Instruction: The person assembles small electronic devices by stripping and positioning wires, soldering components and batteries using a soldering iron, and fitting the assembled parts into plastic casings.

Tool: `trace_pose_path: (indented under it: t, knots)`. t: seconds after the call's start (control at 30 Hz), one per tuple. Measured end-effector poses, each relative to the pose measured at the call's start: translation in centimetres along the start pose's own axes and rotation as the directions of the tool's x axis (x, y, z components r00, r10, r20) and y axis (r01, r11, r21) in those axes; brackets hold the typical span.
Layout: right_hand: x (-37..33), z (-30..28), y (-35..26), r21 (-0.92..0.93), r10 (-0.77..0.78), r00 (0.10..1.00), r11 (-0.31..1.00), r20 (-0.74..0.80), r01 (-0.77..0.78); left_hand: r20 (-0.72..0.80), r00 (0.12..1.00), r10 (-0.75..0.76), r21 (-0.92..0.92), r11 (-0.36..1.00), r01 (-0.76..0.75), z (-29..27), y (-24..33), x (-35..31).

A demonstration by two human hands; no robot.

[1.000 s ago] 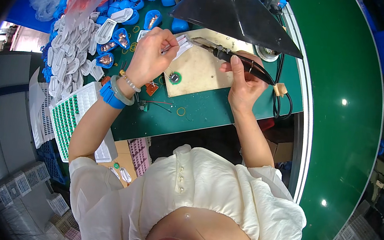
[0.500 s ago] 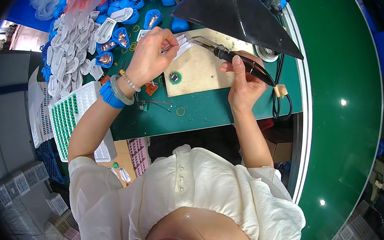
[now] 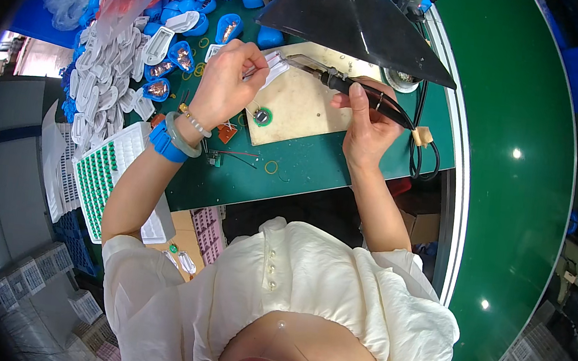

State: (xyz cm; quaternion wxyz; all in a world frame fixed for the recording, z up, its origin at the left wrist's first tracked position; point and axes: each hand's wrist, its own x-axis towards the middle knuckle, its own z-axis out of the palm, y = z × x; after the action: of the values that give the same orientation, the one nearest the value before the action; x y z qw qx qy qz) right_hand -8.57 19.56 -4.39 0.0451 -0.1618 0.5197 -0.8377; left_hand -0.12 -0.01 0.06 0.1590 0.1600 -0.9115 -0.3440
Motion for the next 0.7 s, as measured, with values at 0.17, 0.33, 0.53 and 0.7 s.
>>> trace_pose_path:
  t: [0.17,0.33,0.53,0.7]
  knots:
    - [0.03,0.16,-0.05,-0.030,0.002,1.000,1.000,-0.006,-0.003,0.008,1.000,0.000,0.009,1.000,0.000,-0.10,0.01,0.04]
    - [0.00,0.07,-0.10,0.014,-0.001,1.000,1.000,-0.024,0.001,0.011,1.000,0.008,-0.008,1.000,-0.008,-0.15,0.01,0.04]
    - [0.02,-0.01,0.06,0.029,-0.006,1.000,1.000,-0.019,0.006,0.034,0.999,0.008,0.077,0.997,-0.011,-0.36,-0.07,-0.09]
    - [0.03,-0.04,0.06,0.031,-0.003,1.000,1.000,-0.012,0.004,0.030,0.999,0.022,0.069,0.997,-0.024,-0.42,-0.09,-0.14]
